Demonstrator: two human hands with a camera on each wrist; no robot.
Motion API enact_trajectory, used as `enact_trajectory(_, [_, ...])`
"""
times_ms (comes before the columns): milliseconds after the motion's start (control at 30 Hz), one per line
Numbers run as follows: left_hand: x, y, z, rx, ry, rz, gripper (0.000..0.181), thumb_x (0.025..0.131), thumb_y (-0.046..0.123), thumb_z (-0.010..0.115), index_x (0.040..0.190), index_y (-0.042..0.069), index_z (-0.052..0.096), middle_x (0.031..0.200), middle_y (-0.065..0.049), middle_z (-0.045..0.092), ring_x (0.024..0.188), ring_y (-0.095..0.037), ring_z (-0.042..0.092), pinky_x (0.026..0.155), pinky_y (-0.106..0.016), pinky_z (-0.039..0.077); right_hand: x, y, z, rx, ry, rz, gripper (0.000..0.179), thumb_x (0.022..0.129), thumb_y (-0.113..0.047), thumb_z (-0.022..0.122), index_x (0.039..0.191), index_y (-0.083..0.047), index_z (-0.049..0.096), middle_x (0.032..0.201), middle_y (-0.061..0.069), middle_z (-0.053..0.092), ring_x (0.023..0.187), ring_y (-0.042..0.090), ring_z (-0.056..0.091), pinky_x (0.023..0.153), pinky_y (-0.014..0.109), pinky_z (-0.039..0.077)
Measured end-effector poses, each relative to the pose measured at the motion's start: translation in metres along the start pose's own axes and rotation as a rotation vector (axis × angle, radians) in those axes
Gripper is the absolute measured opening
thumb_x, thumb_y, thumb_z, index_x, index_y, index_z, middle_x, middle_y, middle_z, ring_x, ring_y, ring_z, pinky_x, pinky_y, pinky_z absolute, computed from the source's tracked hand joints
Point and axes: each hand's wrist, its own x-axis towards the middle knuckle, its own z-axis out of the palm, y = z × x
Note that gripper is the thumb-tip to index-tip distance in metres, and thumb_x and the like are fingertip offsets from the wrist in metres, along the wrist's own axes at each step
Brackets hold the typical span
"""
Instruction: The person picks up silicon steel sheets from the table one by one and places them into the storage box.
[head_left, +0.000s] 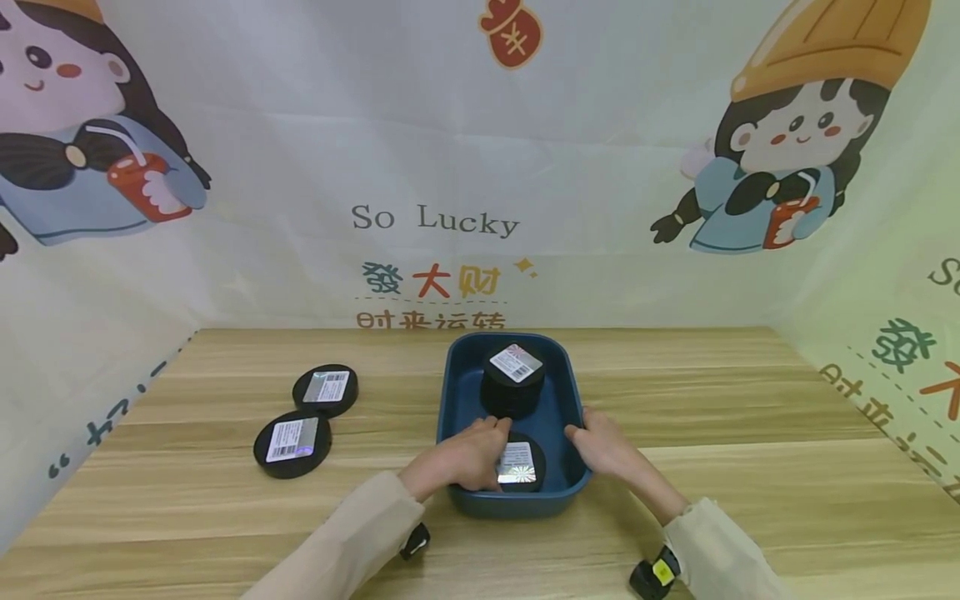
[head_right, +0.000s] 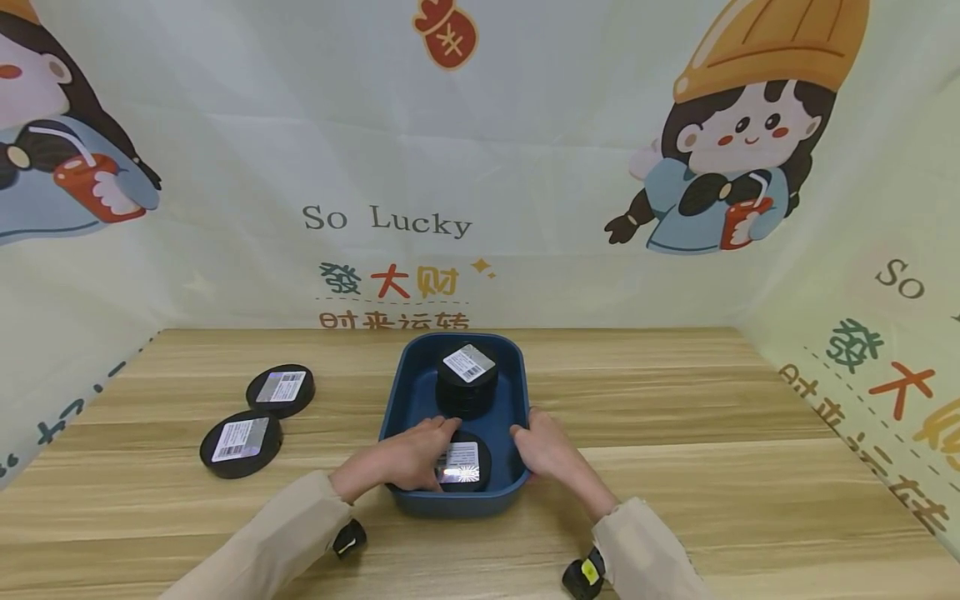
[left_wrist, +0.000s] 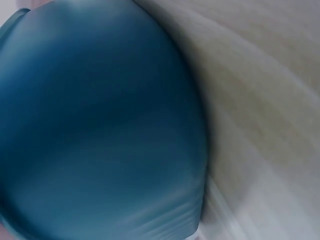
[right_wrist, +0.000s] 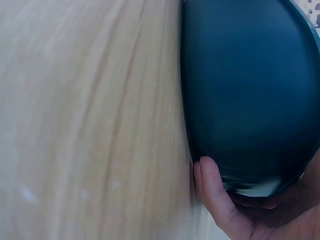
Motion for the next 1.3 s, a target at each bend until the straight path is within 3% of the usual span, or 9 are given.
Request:
enact_trajectory(300, [-0.011,-0.003,-0.01,-0.035,0.013,0.06,0.073,0.068,0.025,0.076,0.122,-0.01,0.041,0.113,-0.021,0.049,0.104,-0.031,0.05,0.089,-0.037,0.041,-0.001,-0.001,0.0,0.01,0.013,-0.007,0.021,0.08,-0.006,0.045,0.089,0.01,0.055,0.078,0.016,0.06,0.071,0.026,0.057,0.062,0.033,0.046])
enact_trajectory(467, [-0.015,-0.009,-0.017,-0.139,0.042,0.084,0.07,0.072,0.029,0.073,0.125,-0.006,0.042,0.117,-0.019,0.048,0.108,-0.029,0.047,0.091,-0.039,0.039,0.0,-0.001,0.0,0.012,0.016,-0.006,0.02,0.08,-0.006,0.045,0.088,0.01,0.055,0.076,0.016,0.059,0.069,0.025,0.057,0.058,0.032,0.046])
enact_trajectory(567, [-0.017,-0.016,-0.02,-0.217,0.115,0.121,0.062,0.076,0.026,0.07,0.124,-0.004,0.044,0.118,-0.018,0.049,0.108,-0.029,0.047,0.09,-0.041,0.039,0.0,-0.001,0.0,0.024,0.009,-0.002,0.021,0.08,-0.006,0.045,0.088,0.011,0.054,0.076,0.017,0.059,0.068,0.025,0.057,0.056,0.032,0.046])
enact_trajectory(733, [-0.021,-0.03,-0.023,-0.307,0.299,0.19,0.047,0.078,0.017,0.066,0.116,-0.005,0.049,0.109,-0.019,0.053,0.1,-0.03,0.051,0.085,-0.042,0.041,-0.001,-0.001,-0.001,0.021,0.004,0.003,0.021,0.081,-0.006,0.044,0.09,0.011,0.054,0.078,0.017,0.059,0.07,0.026,0.057,0.06,0.033,0.047])
enact_trajectory(933, [-0.025,-0.045,-0.025,-0.464,0.475,0.168,0.037,0.079,0.008,0.063,0.112,-0.005,0.05,0.104,-0.017,0.056,0.097,-0.028,0.053,0.076,-0.038,0.047,-0.001,-0.001,-0.001,0.011,0.01,0.002,0.021,0.081,-0.006,0.044,0.088,0.011,0.055,0.078,0.017,0.059,0.071,0.026,0.056,0.061,0.033,0.046])
enact_trajectory(1100, [-0.031,-0.055,-0.026,-0.525,0.567,0.13,0.031,0.079,0.004,0.062,0.107,-0.004,0.053,0.101,-0.016,0.059,0.094,-0.028,0.055,0.073,-0.036,0.047,-0.001,0.0,-0.001,0.036,0.002,0.012,0.022,0.081,-0.006,0.044,0.089,0.011,0.054,0.077,0.017,0.058,0.066,0.025,0.057,0.051,0.031,0.046])
enact_trajectory(1300, [-0.042,-0.068,-0.028,-0.552,0.601,0.123,0.03,0.077,0.0,0.062,0.104,-0.007,0.053,0.096,-0.019,0.06,0.09,-0.031,0.056,0.071,-0.038,0.049,-0.001,0.0,0.001,0.027,0.011,0.001,0.021,0.081,-0.006,0.044,0.087,0.011,0.055,0.075,0.016,0.058,0.064,0.025,0.057,0.05,0.03,0.045])
